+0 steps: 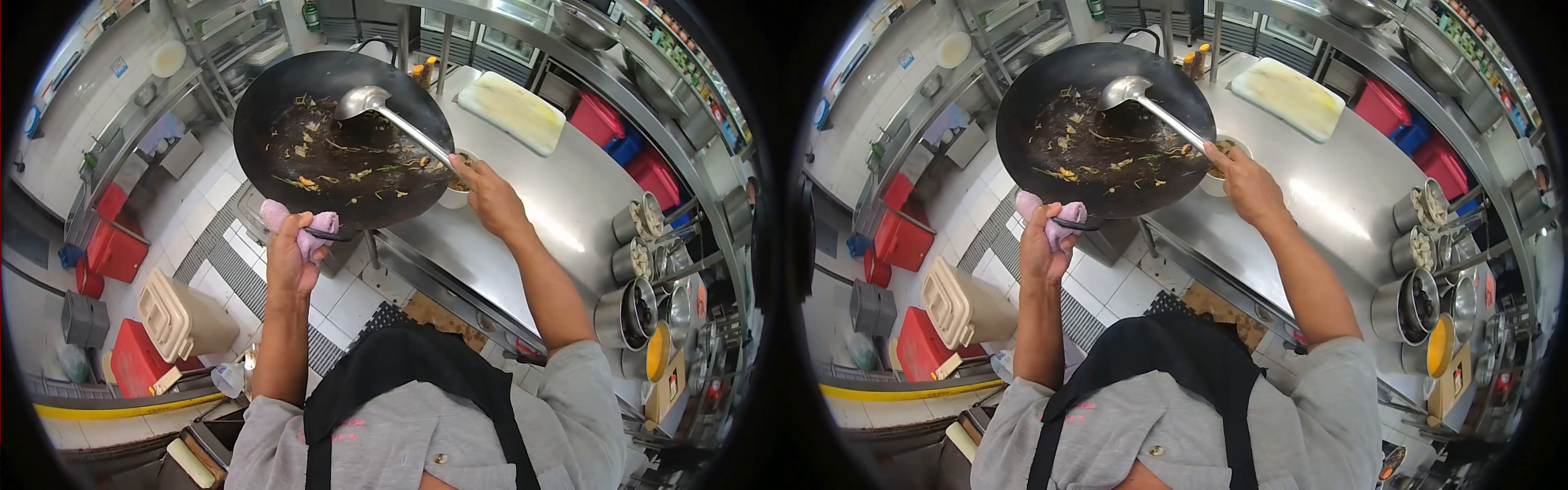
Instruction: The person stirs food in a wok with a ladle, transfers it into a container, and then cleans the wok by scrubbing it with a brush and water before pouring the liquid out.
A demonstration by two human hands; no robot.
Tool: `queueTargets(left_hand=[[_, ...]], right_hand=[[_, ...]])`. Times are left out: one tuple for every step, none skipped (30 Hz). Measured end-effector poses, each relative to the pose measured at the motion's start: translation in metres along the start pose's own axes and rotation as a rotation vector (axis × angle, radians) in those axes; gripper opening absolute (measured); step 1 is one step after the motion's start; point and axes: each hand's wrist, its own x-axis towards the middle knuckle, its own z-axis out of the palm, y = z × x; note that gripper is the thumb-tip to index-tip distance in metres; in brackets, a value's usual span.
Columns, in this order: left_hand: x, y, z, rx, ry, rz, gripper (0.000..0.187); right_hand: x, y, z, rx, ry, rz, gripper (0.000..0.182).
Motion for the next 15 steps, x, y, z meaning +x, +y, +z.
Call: queueTargets(left_hand=[[0.000,0.001,0.001,-0.009,-0.004,0.002,0.008],[0.000,0.001,0.002,-0.015,0.003,0.000,0.008],[0.000,0.002,0.002,-0.022,0.013,-0.002,0.007],[0.000,0.002,0.002,-0.029,0.021,-0.007,0.007],[0.001,0.001,0.001,-0.021,0.031,-0.003,0.007],[0.003,0.001,0.000,-0.011,0.036,0.001,0.007],[0.005,0.000,0.001,0.001,0.037,0.003,0.007],[0.007,0.001,0.001,0.001,0.043,0.005,0.007],[0.009,0.002,0.000,0.001,0.049,0.004,0.007],[0.010,0.002,-0.002,0.002,0.055,-0.003,0.007],[0.011,0.002,-0.004,0.006,0.059,-0.002,0.008],[0.013,0.002,-0.006,0.014,0.061,-0.003,0.008],[0.016,0.002,-0.007,0.020,0.059,0.000,0.009],[0.017,0.002,-0.005,0.010,0.053,0.004,0.009],[0.017,0.001,-0.005,0.008,0.043,0.000,0.009]], right_hand=[[0.003,-0.002,0.003,-0.021,-0.001,-0.004,0.064],[0.001,-0.001,-0.001,-0.062,-0.046,0.020,0.064],[-0.009,0.004,-0.013,-0.105,-0.093,0.044,0.063],[-0.021,0.010,-0.026,-0.148,-0.140,0.071,0.063],[-0.031,0.016,-0.041,-0.170,-0.171,0.091,0.063],[-0.042,0.022,-0.058,-0.192,-0.197,0.116,0.064],[-0.053,0.030,-0.073,-0.152,-0.193,0.107,0.065],[-0.062,0.038,-0.086,-0.113,-0.183,0.099,0.066],[-0.067,0.042,-0.094,-0.074,-0.174,0.095,0.067],[-0.069,0.042,-0.098,-0.054,-0.160,0.096,0.068],[-0.071,0.042,-0.100,-0.033,-0.148,0.101,0.070],[-0.073,0.042,-0.101,-0.011,-0.135,0.109,0.072],[-0.072,0.042,-0.099,-0.003,-0.145,0.114,0.071],[-0.068,0.042,-0.095,0.002,-0.155,0.115,0.070],[-0.067,0.042,-0.090,0.007,-0.164,0.114,0.069]])
